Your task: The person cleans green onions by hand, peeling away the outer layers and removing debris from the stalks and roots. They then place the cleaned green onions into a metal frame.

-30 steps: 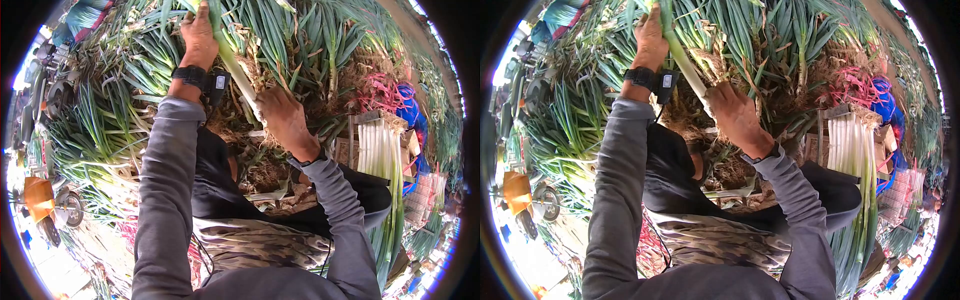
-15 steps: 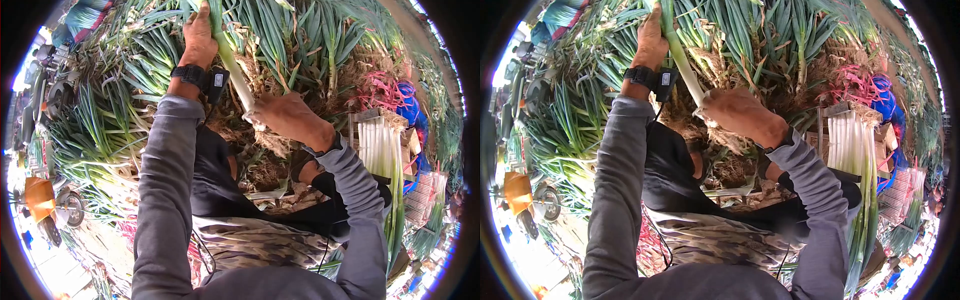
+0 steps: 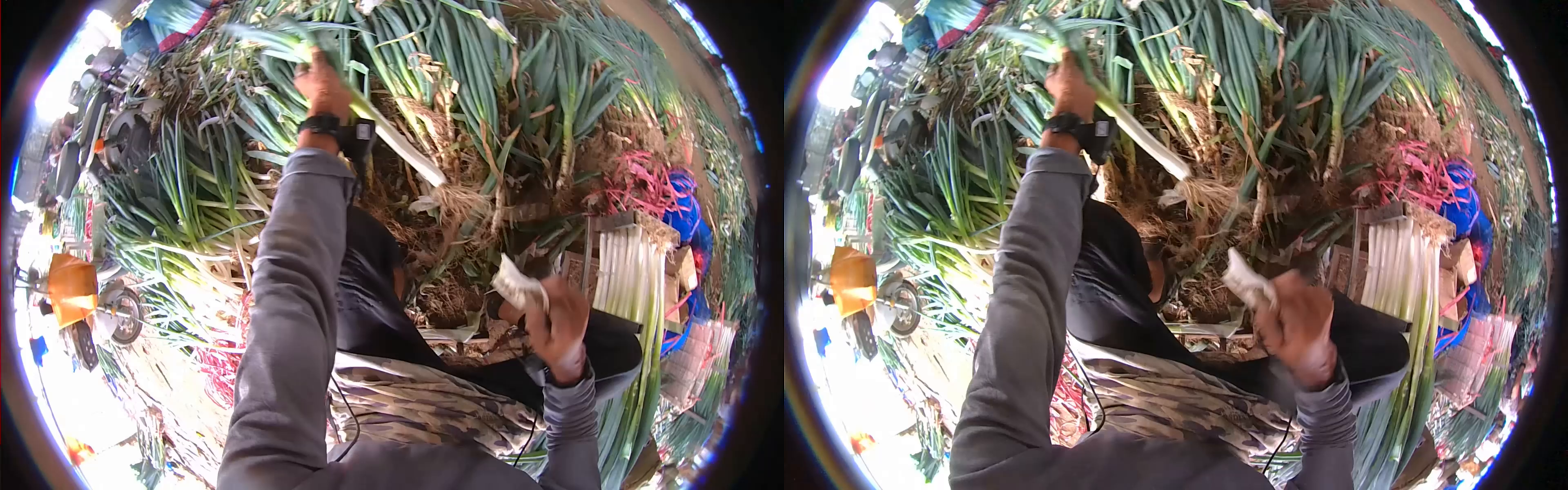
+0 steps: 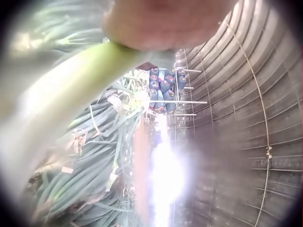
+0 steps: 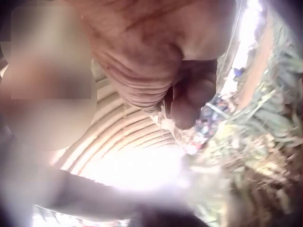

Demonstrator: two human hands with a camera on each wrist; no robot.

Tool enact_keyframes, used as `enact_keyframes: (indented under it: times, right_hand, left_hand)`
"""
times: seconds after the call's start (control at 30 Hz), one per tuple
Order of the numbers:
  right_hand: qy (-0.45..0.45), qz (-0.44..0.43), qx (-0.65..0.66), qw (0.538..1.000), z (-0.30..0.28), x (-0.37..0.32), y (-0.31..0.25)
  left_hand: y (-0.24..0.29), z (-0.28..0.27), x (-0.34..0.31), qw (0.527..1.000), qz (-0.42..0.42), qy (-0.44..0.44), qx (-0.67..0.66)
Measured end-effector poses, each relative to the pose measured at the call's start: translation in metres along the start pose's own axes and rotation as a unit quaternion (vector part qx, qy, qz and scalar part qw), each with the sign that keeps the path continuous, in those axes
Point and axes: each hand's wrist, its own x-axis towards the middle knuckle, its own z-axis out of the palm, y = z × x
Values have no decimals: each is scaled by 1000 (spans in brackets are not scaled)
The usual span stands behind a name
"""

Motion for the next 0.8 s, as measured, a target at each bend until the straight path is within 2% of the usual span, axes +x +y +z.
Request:
enact_keyframes:
  times: [0.03,0.07,0.1,0.13,0.17,0.23,0.27,0.33,0.4,0.43,0.47,0.5,0.57,0.67,0.8]
  right_hand:
    - [-35,65,-31,997,-8,-12,17]
    - [-34,209,35,977,-5,-25,47]
    - [-8,314,73,947,0,-17,62]
    - [-7,205,-57,977,13,-18,88]
    - [-4,93,-186,978,26,-21,109]
    - [-63,70,-137,986,41,-13,118]
    - [-96,60,-113,987,45,-9,121]
    - [-141,186,-61,970,35,38,87]
    - [-101,127,-47,986,38,84,76]
    - [8,67,133,989,55,100,84]
    - [10,91,162,982,57,121,80]
    - [19,117,239,964,59,140,74]
    - [17,151,282,947,56,166,67]
    - [77,108,378,916,77,169,87]
    - [53,126,357,924,66,171,82]
  left_hand:
    - [5,1,-1,1000,6,14,-12]
    - [9,9,-13,999,18,-17,-22]
    - [13,13,-22,998,32,-44,-29]
    - [12,20,-28,999,17,-32,-27]
    - [22,26,-43,997,-3,-71,-26]
    - [34,44,-74,993,-48,-93,-47]
    - [39,44,-86,981,-58,-170,-74]
    - [48,51,-109,960,-100,-250,-74]
    - [53,60,-137,936,-146,-310,-79]
    - [56,65,-152,926,-182,-322,-72]
    - [53,71,-162,918,-219,-317,-94]
    - [51,76,-176,911,-215,-338,-98]
    - [48,79,-195,890,-222,-381,-114]
    - [42,77,-192,879,-225,-399,-133]
    - [39,78,-195,869,-196,-427,-157]
